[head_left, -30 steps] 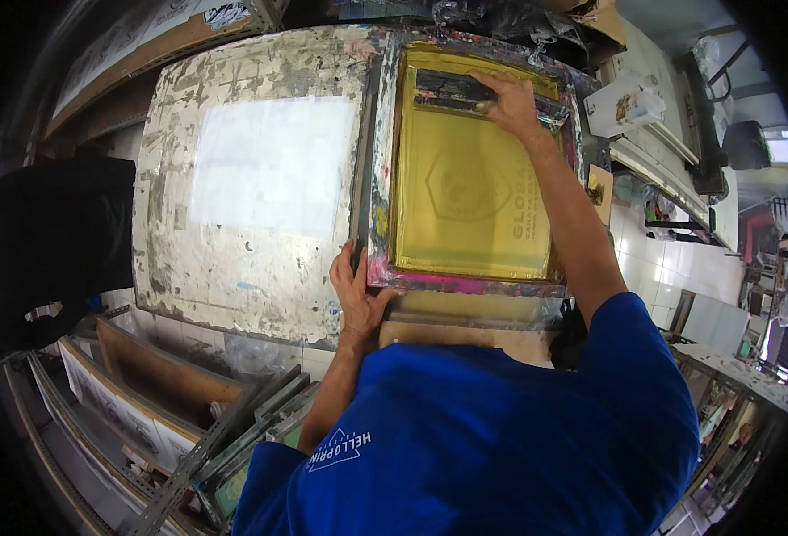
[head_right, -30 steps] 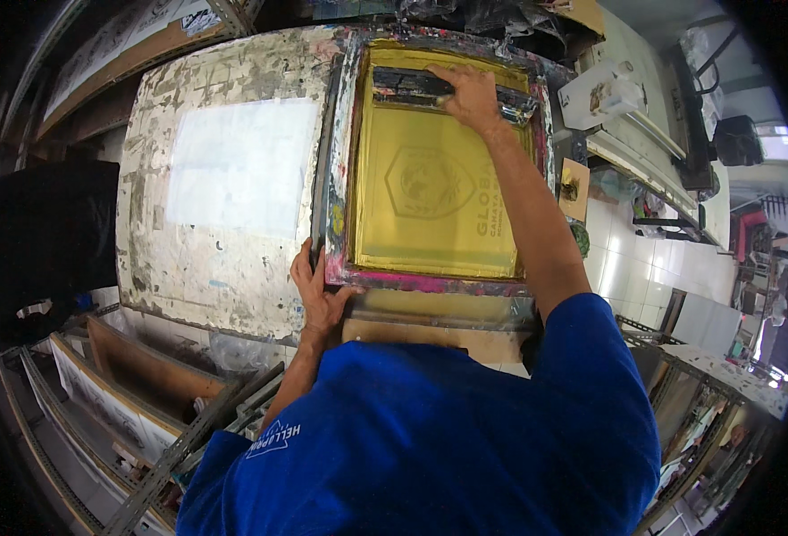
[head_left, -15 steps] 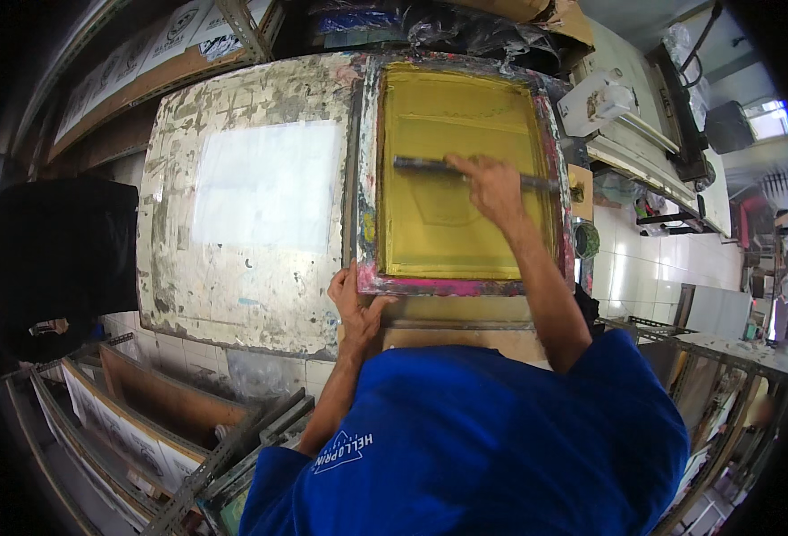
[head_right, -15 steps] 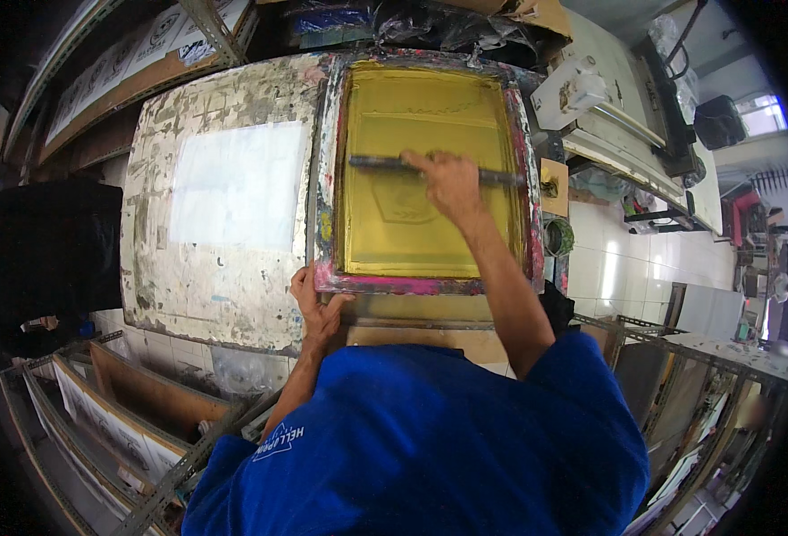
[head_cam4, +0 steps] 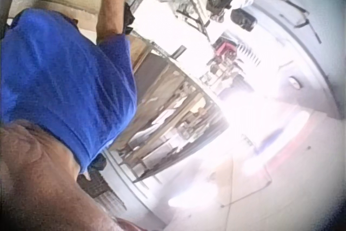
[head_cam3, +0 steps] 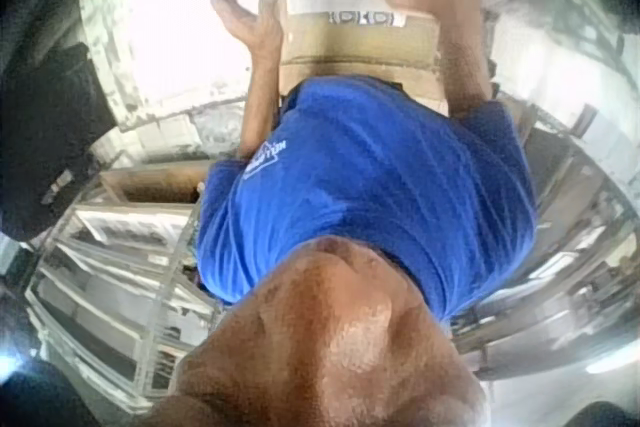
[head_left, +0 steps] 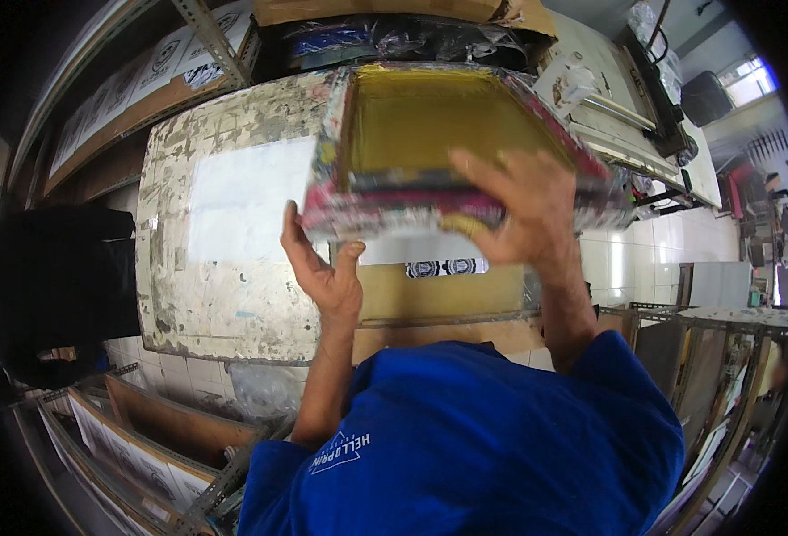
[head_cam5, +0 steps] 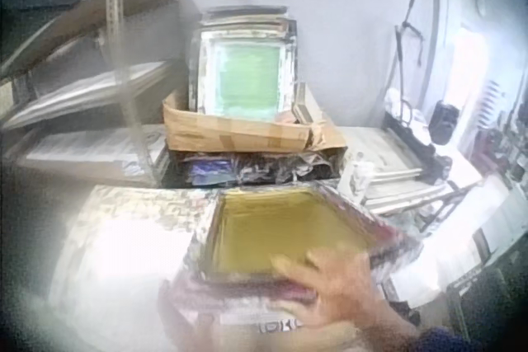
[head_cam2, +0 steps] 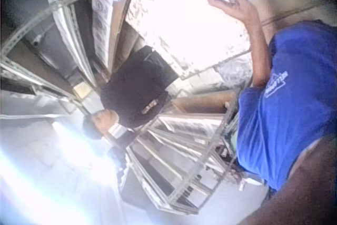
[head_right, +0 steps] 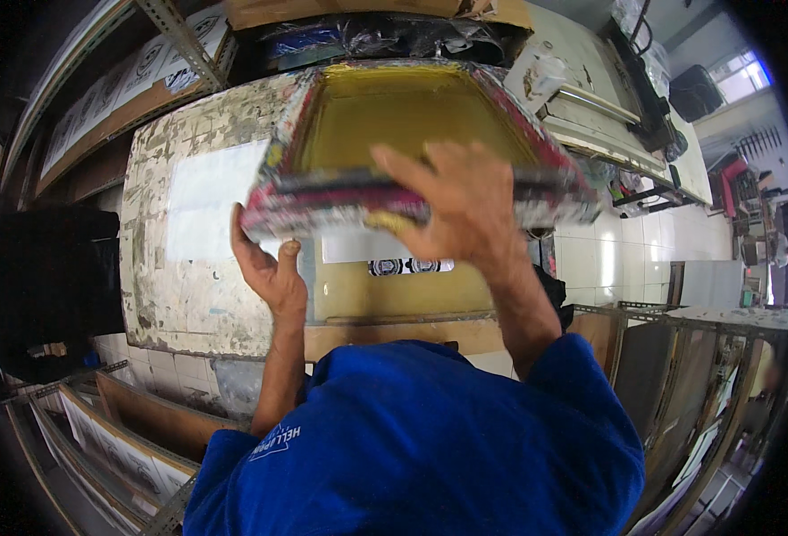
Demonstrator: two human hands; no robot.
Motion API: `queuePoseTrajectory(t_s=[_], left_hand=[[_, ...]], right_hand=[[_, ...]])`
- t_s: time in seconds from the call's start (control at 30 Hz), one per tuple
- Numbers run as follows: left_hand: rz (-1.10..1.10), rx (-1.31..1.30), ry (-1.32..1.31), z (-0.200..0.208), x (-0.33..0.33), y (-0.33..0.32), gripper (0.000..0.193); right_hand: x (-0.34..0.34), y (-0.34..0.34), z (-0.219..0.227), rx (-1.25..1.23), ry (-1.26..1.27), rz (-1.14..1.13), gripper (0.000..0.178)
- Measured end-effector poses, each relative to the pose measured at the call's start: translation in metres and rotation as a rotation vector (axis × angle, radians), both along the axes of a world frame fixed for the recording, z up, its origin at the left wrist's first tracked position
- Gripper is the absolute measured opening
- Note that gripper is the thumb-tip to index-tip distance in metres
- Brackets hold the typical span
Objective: The person places a sheet of paper on a printing board, lowers a screen over it, and pulls a squeegee across the screen to apply ink. They then lift the screen, remove the printed paper, and repeat the process for multiple sheets.
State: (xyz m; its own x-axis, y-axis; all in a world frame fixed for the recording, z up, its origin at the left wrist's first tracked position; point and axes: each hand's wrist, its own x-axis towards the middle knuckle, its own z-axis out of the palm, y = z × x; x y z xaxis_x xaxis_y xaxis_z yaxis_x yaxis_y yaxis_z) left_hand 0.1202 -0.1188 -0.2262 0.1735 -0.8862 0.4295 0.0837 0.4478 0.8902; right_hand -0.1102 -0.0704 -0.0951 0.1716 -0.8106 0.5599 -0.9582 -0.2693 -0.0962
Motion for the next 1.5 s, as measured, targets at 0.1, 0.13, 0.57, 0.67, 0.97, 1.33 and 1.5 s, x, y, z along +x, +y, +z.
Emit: queuePoseTrajectory(t_s=[0.1,0.13,0.57,0.67,0.97,1.33,1.5], left_hand=[[-0.122,0.011,-0.318,-0.009,0.006,-0.027,0.079],[-0.131,0.190,-0.270,-0.004,-0.001,-0.029,0.073],[0.043,0.360,-0.932,-0.146,-0.006,0.002,0.033],[-0.059,0.510,-0.576,-0.133,-0.016,0.001,0.033],[-0.148,0.414,-0.132,-0.068,-0.027,-0.019,0.039],[0.269,0.411,-0.163,-0.082,0.139,-0.052,0.043],[0.536,0.438,-0.250,-0.099,0.238,-0.051,0.053]], right_hand=[[-0.024,-0.043,0.034,-0.125,-0.051,0.113,0.062],[-0.031,-0.056,0.044,-0.034,-0.041,0.080,0.059],[-0.046,-0.112,0.108,0.045,-0.222,0.047,0.054],[-0.049,-0.115,0.104,-0.010,-0.162,0.040,0.054],[-0.048,-0.114,0.109,0.079,-0.223,0.062,0.053],[-0.045,-0.114,0.108,0.111,-0.188,-0.050,0.059],[-0.044,-0.113,0.110,0.136,-0.217,-0.054,0.060]])
